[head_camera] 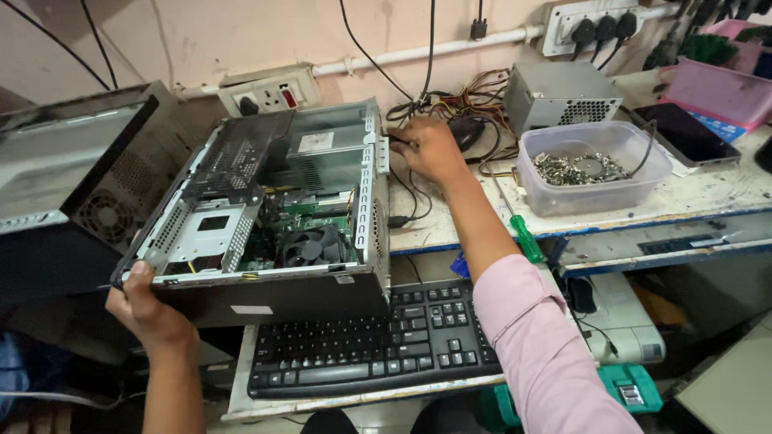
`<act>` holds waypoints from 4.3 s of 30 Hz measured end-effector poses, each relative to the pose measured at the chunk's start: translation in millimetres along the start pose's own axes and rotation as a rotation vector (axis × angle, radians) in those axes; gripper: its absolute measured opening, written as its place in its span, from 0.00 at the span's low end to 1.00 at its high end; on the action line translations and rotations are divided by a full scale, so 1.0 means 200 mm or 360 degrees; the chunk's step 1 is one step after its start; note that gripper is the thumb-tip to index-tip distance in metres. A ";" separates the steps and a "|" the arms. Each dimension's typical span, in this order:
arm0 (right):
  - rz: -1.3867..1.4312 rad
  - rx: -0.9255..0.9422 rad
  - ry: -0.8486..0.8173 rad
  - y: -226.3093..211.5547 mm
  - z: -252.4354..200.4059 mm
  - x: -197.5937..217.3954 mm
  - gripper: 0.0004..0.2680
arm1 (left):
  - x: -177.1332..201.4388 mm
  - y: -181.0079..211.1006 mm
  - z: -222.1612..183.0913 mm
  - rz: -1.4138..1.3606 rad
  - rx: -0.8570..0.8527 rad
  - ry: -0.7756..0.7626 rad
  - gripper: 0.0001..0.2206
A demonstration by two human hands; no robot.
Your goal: The person assembles a desktop computer by inserting a metal expansion card into the case, attaching the side panel, and repositioning the case on the workbench.
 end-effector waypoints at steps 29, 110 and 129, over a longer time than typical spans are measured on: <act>0.0435 -0.0540 -0.0199 0.42 -0.05 -0.29 0.08 | 0.01 0.11 0.10 0.0294 -0.0212 -0.0027 0.26; 0.1482 -0.2248 0.0619 -0.63 -1.05 0.05 0.06 | 0.00 0.05 -0.01 0.0071 -0.0260 -0.0169 0.27; 0.1495 -0.2257 0.0596 -0.63 -1.07 0.01 0.06 | 0.02 0.03 0.00 0.0095 -0.0239 -0.0184 0.28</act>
Point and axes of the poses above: each hand's wrist, its own z-axis towards the middle knuckle, its own x-axis out of the back of the hand, y = z × x, the point moved 7 cm from there along z, towards the middle knuckle, and after that the axes turned 8 degrees about y, right-handed, at the moved point
